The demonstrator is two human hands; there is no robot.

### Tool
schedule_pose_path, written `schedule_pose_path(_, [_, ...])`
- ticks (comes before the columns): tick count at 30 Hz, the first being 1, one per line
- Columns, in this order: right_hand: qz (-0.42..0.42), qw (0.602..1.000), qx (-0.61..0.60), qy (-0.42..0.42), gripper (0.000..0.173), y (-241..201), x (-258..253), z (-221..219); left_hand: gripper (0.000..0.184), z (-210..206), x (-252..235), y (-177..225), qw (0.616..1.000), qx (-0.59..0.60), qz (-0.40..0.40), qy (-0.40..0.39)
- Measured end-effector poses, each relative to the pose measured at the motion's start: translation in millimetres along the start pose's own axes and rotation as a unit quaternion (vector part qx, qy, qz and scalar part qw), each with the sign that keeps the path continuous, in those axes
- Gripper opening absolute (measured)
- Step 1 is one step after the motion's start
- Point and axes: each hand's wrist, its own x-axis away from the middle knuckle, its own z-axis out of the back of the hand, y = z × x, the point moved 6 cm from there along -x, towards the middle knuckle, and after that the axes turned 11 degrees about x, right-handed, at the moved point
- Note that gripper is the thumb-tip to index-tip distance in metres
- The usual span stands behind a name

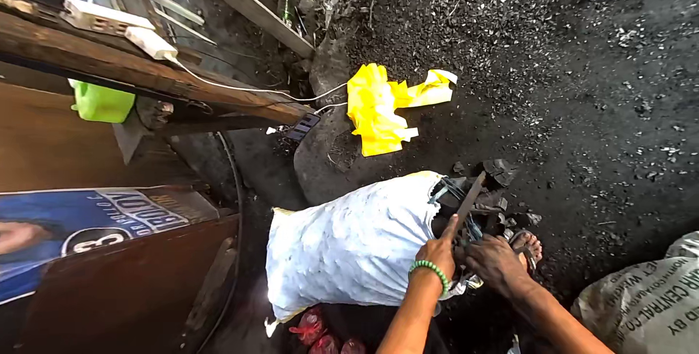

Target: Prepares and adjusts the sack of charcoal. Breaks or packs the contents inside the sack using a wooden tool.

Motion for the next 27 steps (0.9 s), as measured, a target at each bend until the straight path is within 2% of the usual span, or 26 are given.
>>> schedule_pose_path(1, [-0.003, 1.0, -0.001, -0.008, 0.038, 12.2, 5.7, -4.4, 0.068, -3.3, 7.1, -6.3, 1.0, 0.014, -0.002, 0.001])
schedule_pose_path(3, [-0.019, 1.0, -0.003, -0.01, 0.039, 33.7, 8.7, -6.5, 0.062, -9.5, 40.2, -43.6, 0.997, 0.076, -0.016, 0.028])
schedule_pose_path(5, [-0.054, 0.998, 0.006, -0.022, 0.04, 53.6, 9.7, -8.9, 0.06, -21.8, 84.0, -92.1, 0.981, 0.148, -0.061, 0.11])
schedule_pose_path(7, [-0.094, 0.996, -0.003, 0.002, 0.039, 73.2, 8.8, -5.4, 0.059, -31.1, 114.7, -120.8, 0.95, 0.209, -0.1, 0.21])
schedule_pose_path(8, [-0.112, 0.992, -0.029, 0.054, 0.044, 77.1, 12.3, -1.4, 0.058, -35.4, 124.5, -128.3, 0.935, 0.233, -0.106, 0.243])
schedule_pose_path(10, [-0.144, 0.959, -0.079, 0.229, 0.051, 74.5, 20.9, 14.6, 0.058, -40.8, 128.8, -130.7, 0.908, 0.279, -0.113, 0.292])
schedule_pose_path(11, [-0.161, 0.936, -0.082, 0.301, 0.046, 67.7, 23.5, 20.6, 0.058, -42.9, 125.7, -127.9, 0.894, 0.301, -0.12, 0.309])
schedule_pose_path(12, [-0.167, 0.927, -0.077, 0.326, 0.035, 56.1, 23.1, 21.0, 0.059, -44.8, 121.2, -124.2, 0.883, 0.323, -0.123, 0.318])
schedule_pose_path(13, [-0.16, 0.939, -0.063, 0.298, 0.025, 41.3, 19.1, 14.8, 0.059, -45.9, 116.8, -119.5, 0.877, 0.341, -0.119, 0.317])
schedule_pose_path(14, [-0.151, 0.959, -0.045, 0.233, 0.023, 26.2, 11.0, 3.6, 0.06, -46.6, 111.6, -114.0, 0.873, 0.354, -0.117, 0.314])
schedule_pose_path(16, [-0.161, 0.984, -0.025, 0.07, 0.043, 5.7, -11.5, -25.2, 0.06, -46.7, 102.6, -102.7, 0.869, 0.368, -0.118, 0.308])
schedule_pose_path(17, [-0.169, 0.985, -0.015, 0.028, 0.053, -0.2, -21.1, -37.9, 0.06, -47.0, 100.5, -99.1, 0.871, 0.364, -0.118, 0.308])
schedule_pose_path(19, [-0.172, 0.985, -0.001, 0.01, 0.048, -5.7, -36.0, -50.8, 0.059, -47.2, 99.5, -94.3, 0.874, 0.351, -0.123, 0.313])
schedule_pose_path(21, [-0.157, 0.986, -0.06, 0.006, 0.037, -1.8, -41.4, -47.2, 0.059, -47.9, 99.2, -94.8, 0.871, 0.345, -0.132, 0.324])
schedule_pose_path(25, [-0.06, 0.98, -0.19, -0.015, 0.031, 10.4, -20.1, -28.3, 0.059, -51.9, 100.2, -100.8, 0.87, 0.35, -0.128, 0.323])
schedule_pose_path(27, [-0.063, 0.974, -0.216, -0.01, 0.031, 20.4, 2.5, -33.3, 0.06, -53.4, 102.1, -104.4, 0.874, 0.353, -0.111, 0.314])
